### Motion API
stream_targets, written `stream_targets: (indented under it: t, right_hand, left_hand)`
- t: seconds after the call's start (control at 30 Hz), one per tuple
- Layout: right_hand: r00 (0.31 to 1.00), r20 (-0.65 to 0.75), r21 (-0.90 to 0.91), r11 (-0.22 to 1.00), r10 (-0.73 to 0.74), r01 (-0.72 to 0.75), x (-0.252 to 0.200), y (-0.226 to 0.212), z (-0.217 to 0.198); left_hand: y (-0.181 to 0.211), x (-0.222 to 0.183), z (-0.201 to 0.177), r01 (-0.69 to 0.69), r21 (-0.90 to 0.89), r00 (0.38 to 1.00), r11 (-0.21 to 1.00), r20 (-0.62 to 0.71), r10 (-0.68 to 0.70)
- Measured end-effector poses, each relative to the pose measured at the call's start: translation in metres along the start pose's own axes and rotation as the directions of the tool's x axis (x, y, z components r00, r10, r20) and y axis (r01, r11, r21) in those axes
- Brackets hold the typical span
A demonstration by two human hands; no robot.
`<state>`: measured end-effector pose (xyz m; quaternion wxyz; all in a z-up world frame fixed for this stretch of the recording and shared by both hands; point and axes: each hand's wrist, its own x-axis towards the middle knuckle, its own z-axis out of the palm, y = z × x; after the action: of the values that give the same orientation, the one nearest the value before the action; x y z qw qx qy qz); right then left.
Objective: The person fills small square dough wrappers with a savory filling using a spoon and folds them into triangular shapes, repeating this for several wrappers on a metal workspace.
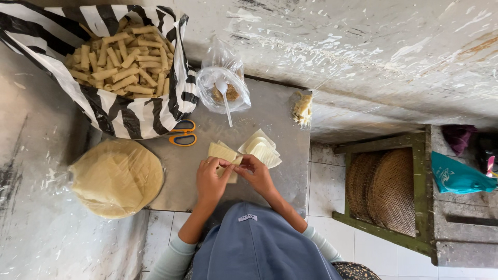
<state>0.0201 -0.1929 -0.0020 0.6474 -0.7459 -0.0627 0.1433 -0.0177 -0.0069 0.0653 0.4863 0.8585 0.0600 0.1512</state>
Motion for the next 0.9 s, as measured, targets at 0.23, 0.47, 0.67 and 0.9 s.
stream_targets:
  t: [0.23, 0.47, 0.67, 0.9]
  right_hand:
    - [0.988, 0.152, 0.254, 0.966, 0.012, -0.051, -0.011, -0.024, -0.026]
    - [0.968, -0.013, 0.384, 0.895, 0.251, -0.227, -0.016, -0.070, -0.031]
    - [0.970, -0.080, 0.111, 0.969, 0.231, -0.222, -0.018, -0.021, -0.049]
    - [0.938, -0.346, -0.382, 0.917, -0.028, -0.113, -0.001, -0.001, -0.058]
  left_hand:
    - [-0.040, 0.002, 0.024, 0.443, -0.620, 0.879, 0.648, 0.442, -0.178]
    - [-0.063, -0.018, 0.063, 0.698, -0.624, 0.713, 0.351, 0.651, -0.260]
    - [-0.069, -0.027, 0.081, 0.674, -0.586, 0.735, 0.450, 0.592, -0.330]
    - [-0.088, -0.033, 0.083, 0.618, -0.475, 0.732, 0.627, 0.639, -0.236]
